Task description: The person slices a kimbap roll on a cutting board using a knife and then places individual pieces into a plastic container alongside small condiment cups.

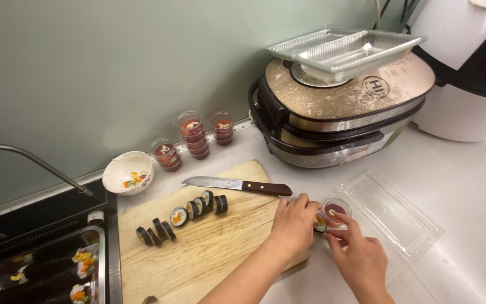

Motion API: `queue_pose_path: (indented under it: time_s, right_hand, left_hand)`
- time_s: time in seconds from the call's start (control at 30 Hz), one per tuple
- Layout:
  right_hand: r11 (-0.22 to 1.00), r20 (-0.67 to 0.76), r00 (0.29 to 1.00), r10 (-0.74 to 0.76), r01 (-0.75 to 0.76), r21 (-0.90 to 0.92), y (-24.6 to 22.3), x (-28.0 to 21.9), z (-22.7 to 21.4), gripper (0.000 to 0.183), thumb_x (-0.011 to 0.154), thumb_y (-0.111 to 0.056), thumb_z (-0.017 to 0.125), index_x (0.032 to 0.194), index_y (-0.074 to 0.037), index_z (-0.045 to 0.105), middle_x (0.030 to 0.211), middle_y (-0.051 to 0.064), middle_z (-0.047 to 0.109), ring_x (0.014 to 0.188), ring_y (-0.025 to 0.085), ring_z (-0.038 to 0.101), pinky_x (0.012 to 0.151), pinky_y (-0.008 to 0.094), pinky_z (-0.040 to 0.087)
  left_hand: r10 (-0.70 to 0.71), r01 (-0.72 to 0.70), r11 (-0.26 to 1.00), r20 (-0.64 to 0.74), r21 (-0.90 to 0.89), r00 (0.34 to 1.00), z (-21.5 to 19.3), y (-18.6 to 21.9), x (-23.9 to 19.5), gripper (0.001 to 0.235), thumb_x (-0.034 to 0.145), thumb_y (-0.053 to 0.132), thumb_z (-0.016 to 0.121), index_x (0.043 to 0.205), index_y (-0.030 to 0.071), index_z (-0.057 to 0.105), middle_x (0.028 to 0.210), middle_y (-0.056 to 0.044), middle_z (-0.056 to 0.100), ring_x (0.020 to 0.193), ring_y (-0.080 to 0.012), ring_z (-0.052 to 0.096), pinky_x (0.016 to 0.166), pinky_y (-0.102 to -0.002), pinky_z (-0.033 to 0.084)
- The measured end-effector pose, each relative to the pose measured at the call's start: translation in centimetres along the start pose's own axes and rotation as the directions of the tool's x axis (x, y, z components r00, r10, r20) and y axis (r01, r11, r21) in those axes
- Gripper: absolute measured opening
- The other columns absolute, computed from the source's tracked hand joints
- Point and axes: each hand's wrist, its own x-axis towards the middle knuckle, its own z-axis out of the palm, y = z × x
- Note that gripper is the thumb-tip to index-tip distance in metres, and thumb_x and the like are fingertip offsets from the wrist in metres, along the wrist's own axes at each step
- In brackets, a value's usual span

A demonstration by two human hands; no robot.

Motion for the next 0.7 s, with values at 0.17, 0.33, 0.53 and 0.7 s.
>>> queue_pose_path:
  time_s: [0.17,0.33,0.53,0.7]
  right_hand:
    - [0.98,0.075,0.984,0.163,-0.17,0.099,3.3,0.7,0.7,0.035,0.086,-0.032,0.074,0.117,-0.018,0.065,0.088,-0.001,0.079,0.072,0.022,0.075,0.068,0.04,0.057]
    - [0.988,0.076,0.987,0.142,-0.146,0.049,8.5,2.0,3.1,0.036,0.09,-0.033,0.073,0.12,-0.014,0.063,0.09,0.004,0.079,0.076,0.026,0.076,0.073,0.042,0.058]
    - [0.984,0.163,0.97,0.179,-0.178,-0.022,7.0,4.4,2.2,0.031,0.093,-0.032,0.077,0.115,-0.011,0.071,0.079,0.009,0.075,0.072,0.025,0.075,0.069,0.038,0.06]
    - [0.911,0.065,0.931,-0.36,0.336,0.24,-8.6,5.4,0.3,0.023,0.083,-0.027,0.078,0.098,-0.011,0.075,0.092,0.007,0.077,0.086,0.026,0.073,0.079,0.039,0.056]
  left_hand:
    - [-0.019,0.02,1.0,-0.128,0.005,0.992,2.4,-2.1,-1.0,0.04,0.076,0.001,0.064,0.115,0.006,0.071,0.113,-0.014,0.066,0.115,-0.0317,0.057,0.097,-0.046,0.041]
    - [-0.009,0.016,0.996,-0.069,0.093,0.998,2.9,-1.3,-2.7,0.027,0.078,0.009,0.063,0.103,0.007,0.073,0.11,-0.012,0.068,0.117,-0.0309,0.057,0.099,-0.048,0.041]
    - [0.011,-0.002,0.999,-0.18,0.049,0.984,1.2,-0.9,-6.9,0.024,0.086,0.016,0.065,0.107,0.01,0.074,0.108,-0.01,0.067,0.116,-0.0291,0.058,0.102,-0.044,0.042]
    - [-0.081,0.066,0.996,-0.301,-0.06,0.95,-4.3,-3.2,-11.6,0.03,0.081,0.015,0.068,0.11,0.011,0.074,0.106,-0.011,0.067,0.113,-0.0297,0.06,0.094,-0.048,0.041]
